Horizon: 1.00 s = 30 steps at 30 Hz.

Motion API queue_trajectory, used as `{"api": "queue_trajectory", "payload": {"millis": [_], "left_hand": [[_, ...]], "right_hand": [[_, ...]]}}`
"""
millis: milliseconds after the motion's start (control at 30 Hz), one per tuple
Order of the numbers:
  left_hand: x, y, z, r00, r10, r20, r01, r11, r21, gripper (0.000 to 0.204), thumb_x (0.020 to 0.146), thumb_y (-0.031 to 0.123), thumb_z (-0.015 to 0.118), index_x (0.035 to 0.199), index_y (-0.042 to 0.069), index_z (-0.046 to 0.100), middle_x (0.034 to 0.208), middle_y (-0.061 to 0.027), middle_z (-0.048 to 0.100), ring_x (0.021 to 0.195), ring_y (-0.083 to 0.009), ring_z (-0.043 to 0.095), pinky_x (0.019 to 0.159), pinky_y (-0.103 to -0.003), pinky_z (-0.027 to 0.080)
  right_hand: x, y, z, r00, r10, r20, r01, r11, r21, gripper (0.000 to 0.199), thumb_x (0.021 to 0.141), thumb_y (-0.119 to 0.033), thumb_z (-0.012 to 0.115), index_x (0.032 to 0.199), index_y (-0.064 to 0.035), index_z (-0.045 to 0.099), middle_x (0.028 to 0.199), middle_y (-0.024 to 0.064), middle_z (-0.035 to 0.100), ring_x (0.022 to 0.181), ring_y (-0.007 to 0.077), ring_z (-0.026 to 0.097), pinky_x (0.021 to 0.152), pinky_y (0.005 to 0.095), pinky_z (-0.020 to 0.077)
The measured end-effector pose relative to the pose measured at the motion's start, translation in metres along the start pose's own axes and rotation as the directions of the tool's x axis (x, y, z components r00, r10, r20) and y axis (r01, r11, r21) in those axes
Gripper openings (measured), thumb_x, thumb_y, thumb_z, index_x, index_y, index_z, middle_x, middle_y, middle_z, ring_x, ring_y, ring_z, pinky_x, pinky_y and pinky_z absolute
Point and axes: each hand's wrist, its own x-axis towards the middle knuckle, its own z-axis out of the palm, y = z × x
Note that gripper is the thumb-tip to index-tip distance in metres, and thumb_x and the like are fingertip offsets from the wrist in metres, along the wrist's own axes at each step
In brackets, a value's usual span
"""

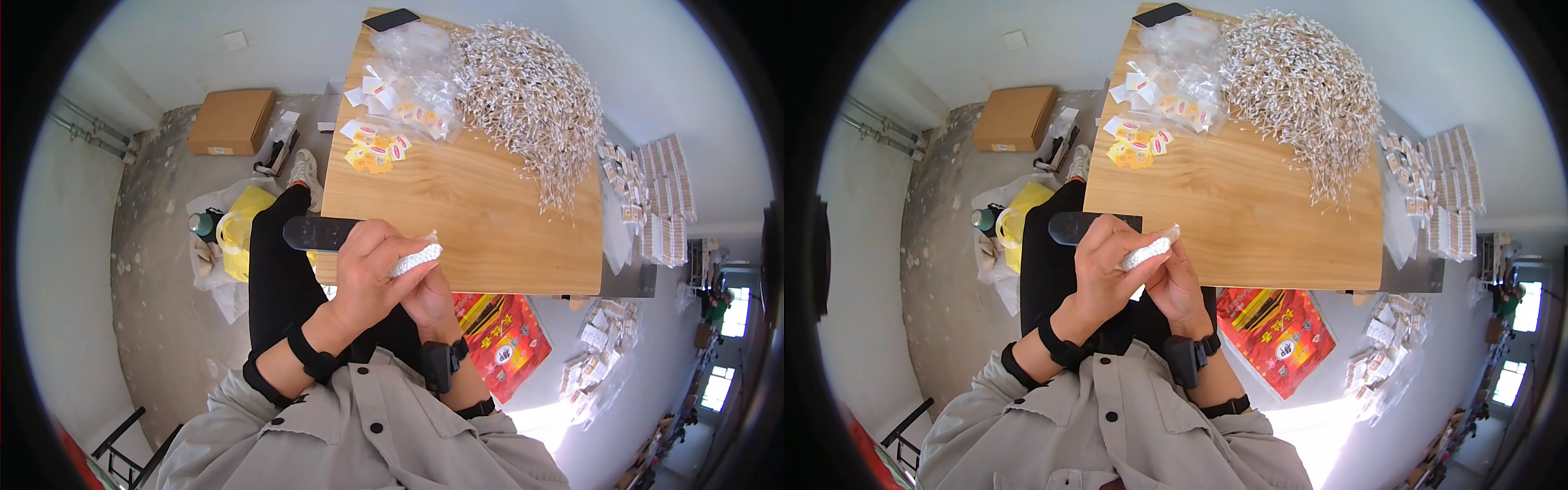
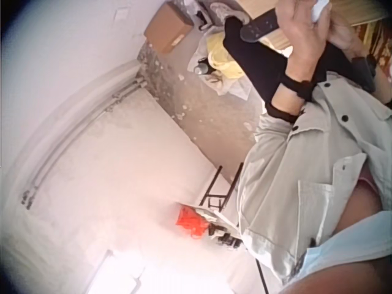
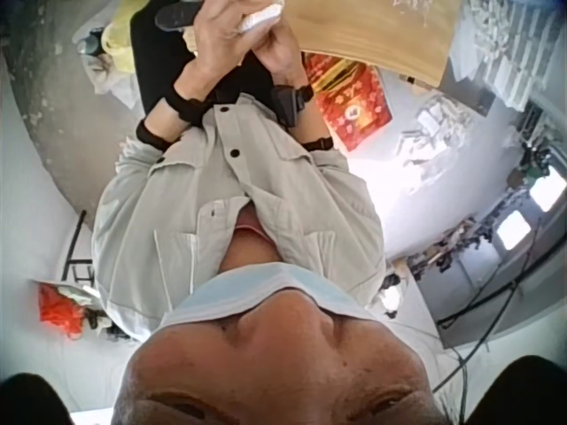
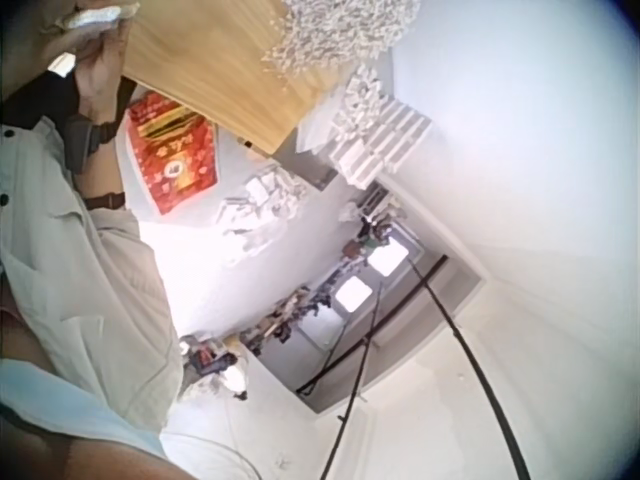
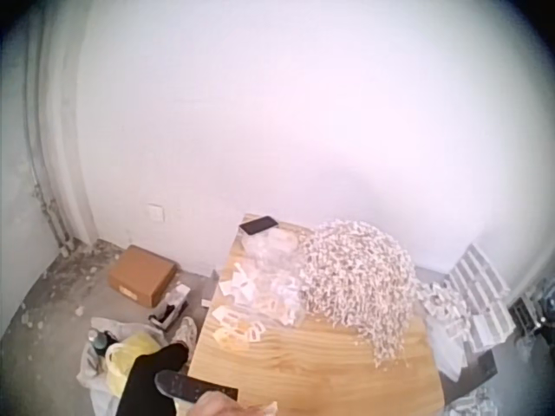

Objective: The person arranges loose cotton swabs on a wooden table and places them into small plastic sleeves. They then seal the sleeves and place them into a larger plastic bag. The process is repeated multiple times throughout the video.

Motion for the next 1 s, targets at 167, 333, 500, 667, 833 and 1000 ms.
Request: {"api": "queue_trajectory", "payload": {"millis": [167, 333, 500, 667, 833, 1000], "left_hand": [[0.001, 0.005, 0.002, 0.997, -0.07, -0.038, 0.067, 0.994, -0.082, 0.031, 0.066, 0.01, 0.085, 0.096, 0.007, 0.074, 0.085, -0.0065, 0.061, 0.073, -0.0217, 0.058, 0.065, -0.032, 0.046], [0.004, 0.002, -0.005, 0.996, 0.092, 0.017, -0.093, 0.987, 0.13, 0.032, 0.068, 0.02, 0.084, 0.096, 0.01, 0.075, 0.08, -0.0023, 0.061, 0.075, -0.0215, 0.056, 0.074, -0.035, 0.039], [0.007, -0.001, -0.007, 0.997, 0.011, 0.076, -0.016, 0.998, 0.066, 0.03, 0.067, 0.009, 0.084, 0.095, 0.006, 0.076, 0.078, -0.0046, 0.06, 0.075, -0.0209, 0.055, 0.067, -0.031, 0.042], [-0.015, -0.025, 0.01, 0.798, -0.523, 0.299, 0.589, 0.78, -0.209, 0.051, 0.071, 0.011, 0.083, 0.117, 0.0, 0.064, 0.087, -0.0064, 0.066, 0.081, -0.0172, 0.061, 0.077, -0.031, 0.05], [-0.044, -0.065, -0.002, 0.763, -0.536, 0.361, 0.592, 0.804, -0.055, 0.052, 0.077, 0.004, 0.072, 0.127, 0.0, 0.055, 0.106, -0.0097, 0.062, 0.093, -0.0182, 0.06, 0.087, -0.033, 0.049], [-0.058, -0.08, -0.021, 0.72, -0.579, 0.381, 0.649, 0.757, -0.075, 0.043, 0.083, 0.004, 0.067, 0.125, -0.001, 0.056, 0.1, -0.0099, 0.064, 0.09, -0.0169, 0.061, 0.087, -0.031, 0.049]], "right_hand": [[0.001, -0.005, 0.01, 0.999, 0.005, 0.032, -0.005, 1.0, -0.002, 0.035, 0.102, -0.027, 0.053, 0.132, -0.0089, 0.047, 0.12, 0.0034, 0.06, 0.112, 0.015, 0.06, 0.099, 0.0336, 0.0493], [0.005, 0.0, 0.004, 0.998, -0.004, 0.058, 0.001, 0.999, 0.053, 0.034, 0.101, -0.027, 0.054, 0.129, -0.009, 0.049, 0.119, 0.0034, 0.06, 0.112, 0.0154, 0.06, 0.098, 0.0337, 0.0498], [0.004, -0.016, 0.017, 0.993, 0.072, 0.091, -0.065, 0.995, -0.075, 0.031, 0.099, -0.021, 0.057, 0.127, -0.0097, 0.052, 0.118, 0.0023, 0.06, 0.111, 0.0139, 0.06, 0.097, 0.0314, 0.0498], [-0.017, -0.027, -0.024, 0.977, 0.16, -0.141, -0.195, 0.939, -0.284, 0.038, 0.093, -0.012, 0.066, 0.13, -0.0087, 0.055, 0.098, -0.0058, 0.06, 0.07, 0.0013, 0.05, 0.057, 0.0162, 0.0402], [-0.05, -0.103, -0.056, 0.915, 0.222, -0.337, -0.399, 0.37, -0.839, 0.038, 0.087, -0.032, 0.07, 0.114, -0.0063, 0.066, 0.079, -0.0011, 0.06, 0.064, 0.0052, 0.051, 0.053, 0.0201, 0.039], [-0.088, -0.286, -0.078, 0.698, -0.565, -0.439, -0.223, 0.412, -0.884, 0.025, 0.093, -0.027, 0.064, 0.105, -0.0057, 0.066, 0.09, 0.0025, 0.063, 0.07, 0.0083, 0.06, 0.055, 0.0219, 0.0433]]}}
